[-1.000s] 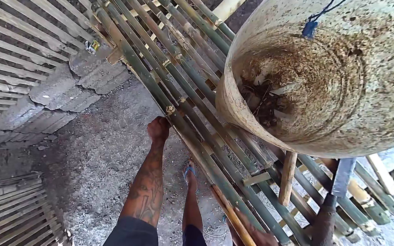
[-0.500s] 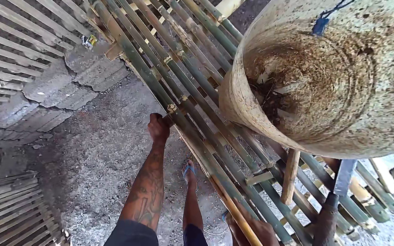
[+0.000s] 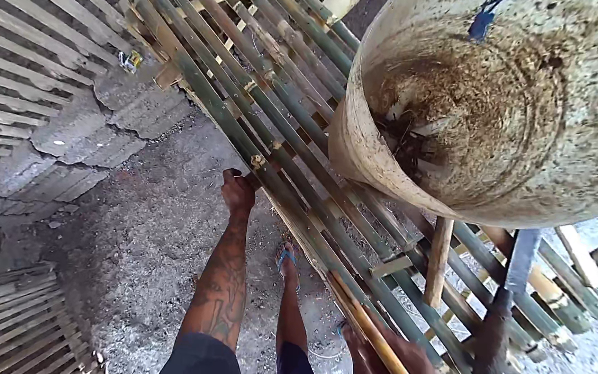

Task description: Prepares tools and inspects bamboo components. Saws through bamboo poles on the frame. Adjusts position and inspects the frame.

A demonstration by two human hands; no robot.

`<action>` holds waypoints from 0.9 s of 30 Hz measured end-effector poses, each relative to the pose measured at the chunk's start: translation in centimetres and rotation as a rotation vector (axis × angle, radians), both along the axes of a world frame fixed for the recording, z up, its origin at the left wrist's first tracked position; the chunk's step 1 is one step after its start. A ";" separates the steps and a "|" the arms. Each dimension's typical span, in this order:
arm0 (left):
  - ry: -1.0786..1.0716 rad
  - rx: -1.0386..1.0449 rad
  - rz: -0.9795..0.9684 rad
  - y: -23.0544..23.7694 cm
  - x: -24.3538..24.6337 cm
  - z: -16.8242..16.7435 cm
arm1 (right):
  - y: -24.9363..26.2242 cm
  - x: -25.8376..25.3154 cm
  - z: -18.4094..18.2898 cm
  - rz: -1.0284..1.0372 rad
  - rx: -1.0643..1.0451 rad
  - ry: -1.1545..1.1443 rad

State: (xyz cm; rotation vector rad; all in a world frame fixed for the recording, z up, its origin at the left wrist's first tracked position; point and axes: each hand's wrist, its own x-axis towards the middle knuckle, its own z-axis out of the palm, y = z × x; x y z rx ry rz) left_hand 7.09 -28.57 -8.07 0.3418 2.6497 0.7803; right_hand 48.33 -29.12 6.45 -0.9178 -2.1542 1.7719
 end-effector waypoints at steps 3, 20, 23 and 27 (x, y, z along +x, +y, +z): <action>-0.017 -0.010 -0.002 0.2 0.4 0.7 | 2.9 -9.0 -3.3 0.003 0.035 0.042; -0.160 -0.207 0.164 1.3 0.6 2.3 | 4.1 -12.9 -3.5 0.007 0.044 0.045; -0.165 -0.227 0.166 1.5 0.7 2.5 | 3.0 -7.7 -0.1 0.028 0.051 -0.042; -0.204 -0.330 0.131 1.8 0.1 2.4 | 0.9 -0.6 3.2 0.069 -0.042 -0.073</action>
